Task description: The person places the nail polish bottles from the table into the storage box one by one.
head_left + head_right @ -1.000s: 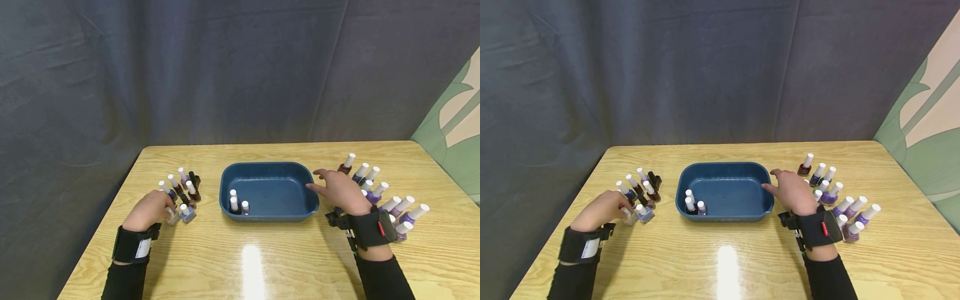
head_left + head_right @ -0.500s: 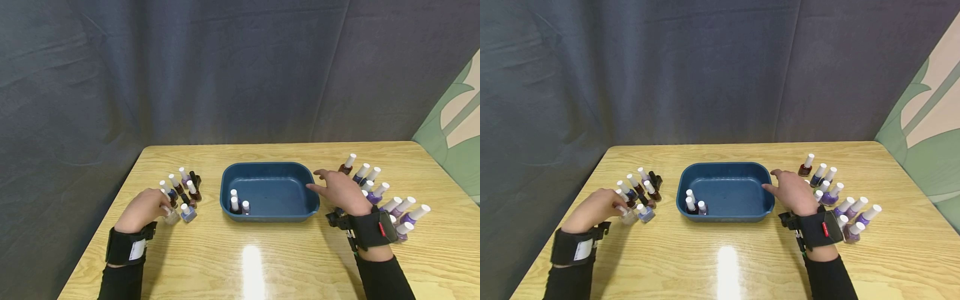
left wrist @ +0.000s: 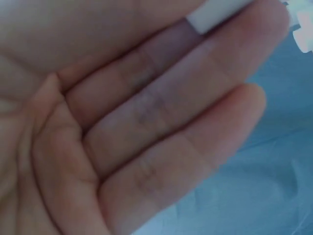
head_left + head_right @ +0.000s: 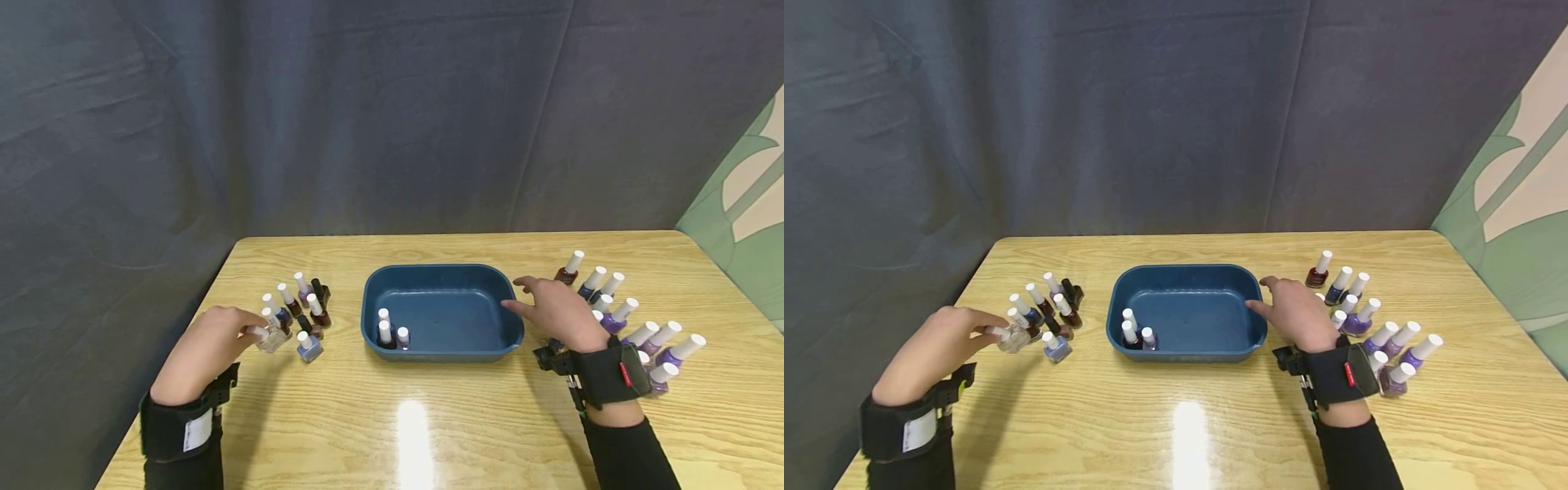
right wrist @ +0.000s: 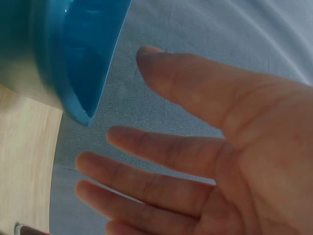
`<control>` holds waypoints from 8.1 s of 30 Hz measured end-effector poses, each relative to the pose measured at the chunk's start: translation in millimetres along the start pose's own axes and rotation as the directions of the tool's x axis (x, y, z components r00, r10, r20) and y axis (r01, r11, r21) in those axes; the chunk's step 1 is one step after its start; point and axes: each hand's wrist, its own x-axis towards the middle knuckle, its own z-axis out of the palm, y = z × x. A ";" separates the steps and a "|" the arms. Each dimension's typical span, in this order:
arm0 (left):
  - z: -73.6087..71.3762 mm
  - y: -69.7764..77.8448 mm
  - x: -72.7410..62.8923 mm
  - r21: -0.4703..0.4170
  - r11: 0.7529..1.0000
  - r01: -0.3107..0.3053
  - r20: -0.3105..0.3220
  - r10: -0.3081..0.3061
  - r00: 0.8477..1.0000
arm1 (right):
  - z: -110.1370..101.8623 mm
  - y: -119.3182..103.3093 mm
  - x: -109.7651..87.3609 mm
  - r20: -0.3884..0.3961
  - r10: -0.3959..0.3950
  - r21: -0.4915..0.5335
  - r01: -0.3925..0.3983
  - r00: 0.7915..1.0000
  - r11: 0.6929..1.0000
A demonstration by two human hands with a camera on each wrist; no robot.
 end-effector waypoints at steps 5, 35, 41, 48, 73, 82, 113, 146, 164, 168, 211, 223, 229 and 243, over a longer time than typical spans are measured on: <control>-3.1 7.4 -1.2 0.006 1.000 0.008 -0.024 -0.008 1.000 | -0.4 -0.7 0.2 0.010 0.005 0.005 -0.005 1.000 1.000; -17.9 52.3 54.7 -0.114 0.963 -0.243 -0.099 0.232 0.968 | 0.5 2.6 -1.2 0.013 0.007 0.025 -0.007 1.000 1.000; -26.2 83.4 72.3 -0.167 0.958 -0.232 0.021 0.239 0.971 | 0.0 1.4 -2.6 0.004 0.003 0.019 -0.003 1.000 1.000; -23.0 106.7 93.2 -0.088 0.935 -0.345 0.041 0.349 0.936 | 0.2 -0.9 -1.4 -0.008 0.006 0.030 -0.006 1.000 1.000; 25.8 133.5 115.1 -0.049 0.880 -0.472 0.148 0.473 0.868 | 0.3 -4.1 -2.2 -0.011 0.013 0.030 -0.012 1.000 0.999; 31.5 122.2 122.6 -0.059 0.901 -0.430 0.141 0.434 0.890 | 0.6 -3.8 -1.5 -0.007 0.019 0.022 -0.019 1.000 1.000; 54.0 81.8 136.1 -0.156 0.903 -0.399 0.257 0.427 0.867 | 1.5 -6.6 1.0 0.002 0.002 0.012 -0.002 1.000 1.000; 61.3 81.2 131.1 -0.175 0.916 -0.362 0.335 0.401 0.852 | 3.1 -6.8 4.1 0.008 0.001 0.009 -0.001 1.000 1.000; 23.0 55.7 112.3 -0.200 0.968 -0.150 0.263 0.200 0.944 | 3.3 -4.4 4.1 0.018 0.002 0.010 -0.002 1.000 1.000; 11.4 45.2 100.4 -0.189 0.977 -0.102 0.229 0.145 0.963 | 2.3 -3.2 3.1 0.013 -0.002 0.005 0.002 1.000 1.000; 39.2 6.8 47.8 -0.087 0.993 -0.076 0.156 0.089 0.984 | 3.9 -0.3 1.0 0.004 -0.003 0.007 0.003 1.000 1.000; 46.8 12.2 51.8 -0.153 0.988 -0.005 0.211 0.037 0.977 | 4.4 -1.4 1.5 0.011 0.008 -0.004 -0.008 1.000 1.000; 47.8 14.3 52.3 -0.124 0.992 0.008 0.238 0.022 0.971 | 3.8 -2.6 1.2 0.015 0.006 0.000 -0.006 1.000 1.000; 41.3 20.5 49.0 -0.040 0.993 -0.110 0.172 0.116 0.978 | 4.3 -2.2 1.5 -0.001 0.013 0.012 -0.013 1.000 1.000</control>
